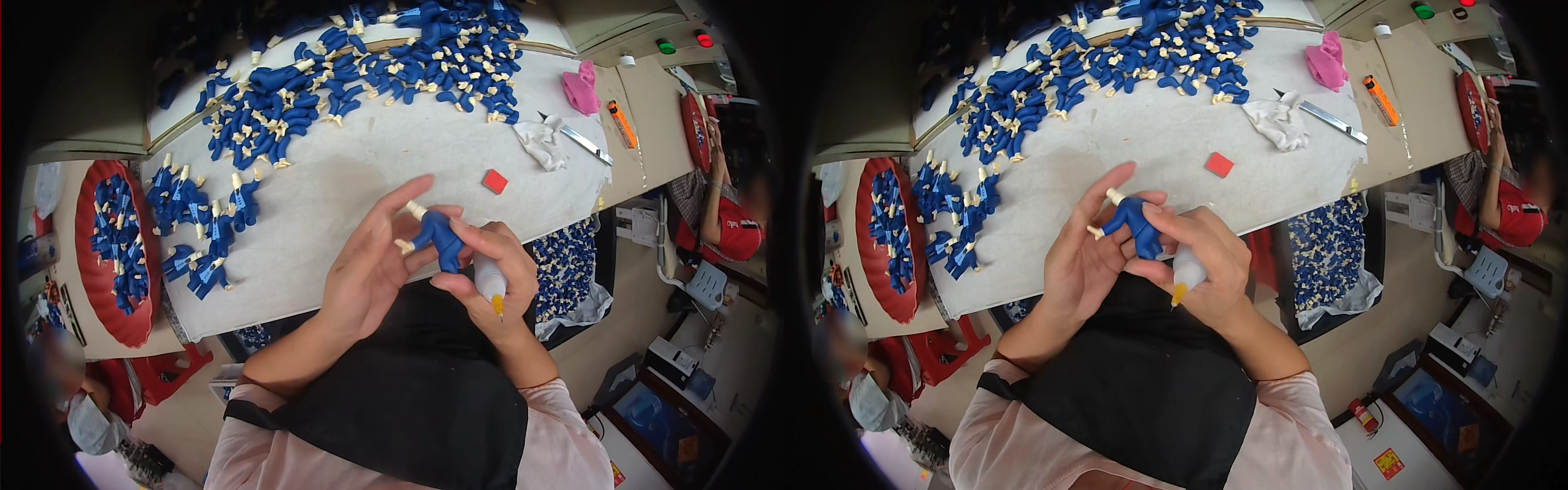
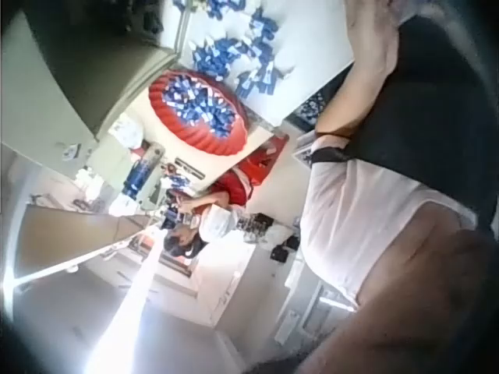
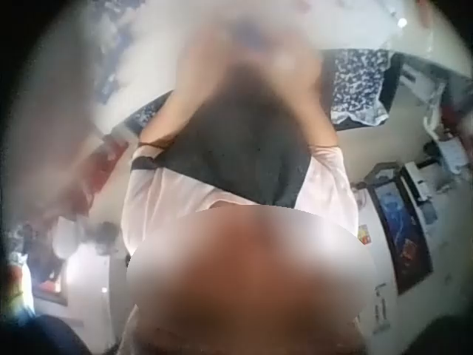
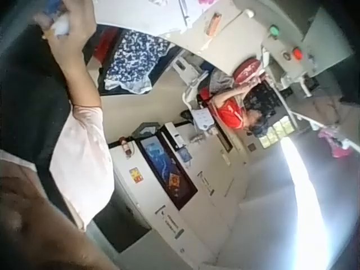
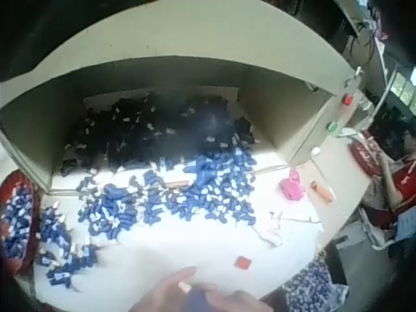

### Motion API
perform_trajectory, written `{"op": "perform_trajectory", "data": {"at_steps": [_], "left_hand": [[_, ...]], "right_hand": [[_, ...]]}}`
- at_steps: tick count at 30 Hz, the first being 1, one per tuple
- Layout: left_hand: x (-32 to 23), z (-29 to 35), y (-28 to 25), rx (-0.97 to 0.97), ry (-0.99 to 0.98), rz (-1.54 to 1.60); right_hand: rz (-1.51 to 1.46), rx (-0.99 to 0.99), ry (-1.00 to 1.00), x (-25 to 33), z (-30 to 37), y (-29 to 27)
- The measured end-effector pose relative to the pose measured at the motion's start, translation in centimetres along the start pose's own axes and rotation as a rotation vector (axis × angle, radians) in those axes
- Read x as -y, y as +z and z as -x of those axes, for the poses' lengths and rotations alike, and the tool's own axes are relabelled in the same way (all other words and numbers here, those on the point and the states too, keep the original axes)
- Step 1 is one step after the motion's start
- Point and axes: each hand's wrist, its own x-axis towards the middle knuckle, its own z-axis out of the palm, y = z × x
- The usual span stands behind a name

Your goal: The person applies glue from a bottle to small figurine parts and assembles them by hand on a workbench.

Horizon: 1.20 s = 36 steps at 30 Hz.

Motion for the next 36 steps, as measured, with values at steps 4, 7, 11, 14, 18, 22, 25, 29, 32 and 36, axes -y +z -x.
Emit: {"op": "perform_trajectory", "data": {"at_steps": [4, 7, 11, 14, 18, 22, 25, 29, 32, 36], "left_hand": [[0.9, 0.1, 0.0, 0.032, 0.289, -0.222], [0.1, -0.4, -0.6, -0.014, 0.292, -0.494], [-0.2, 0.0, -1.4, -0.054, 0.391, -0.667], [-0.1, 0.0, -1.6, -0.071, 0.437, -0.786], [0.0, -0.1, -2.3, -0.068, 0.481, -0.927], [-0.5, 0.1, -1.6, -0.059, 0.418, -0.867], [-0.5, 0.2, -1.6, -0.057, 0.402, -0.791], [0.1, 0.1, -1.9, -0.078, 0.44, -0.764], [0.8, 0.0, -2.0, -0.139, 0.49, -0.676], [1.3, -0.2, -2.2, -0.152, 0.568, -0.697]], "right_hand": [[0.078, -0.005, -0.039, 0.0, 0.1, 1.2], [0.07, 0.044, 0.007, -0.3, -0.3, -0.3], [0.355, -0.107, 0.064, -1.5, -1.9, -2.6], [0.691, -0.073, 0.01, -2.4, -2.7, -2.9], [0.64, 0.012, 0.037, -2.5, -3.1, -2.9], [0.567, 0.054, 0.04, -3.0, -3.5, -3.2], [0.522, 0.065, 0.067, -2.7, -3.7, -3.4], [0.496, 0.079, 0.078, -2.6, -3.8, -3.5], [0.35, 0.033, 0.043, -2.1, -3.4, -2.7], [-0.014, -0.052, 0.001, 1.1, -3.1, 0.5]]}}
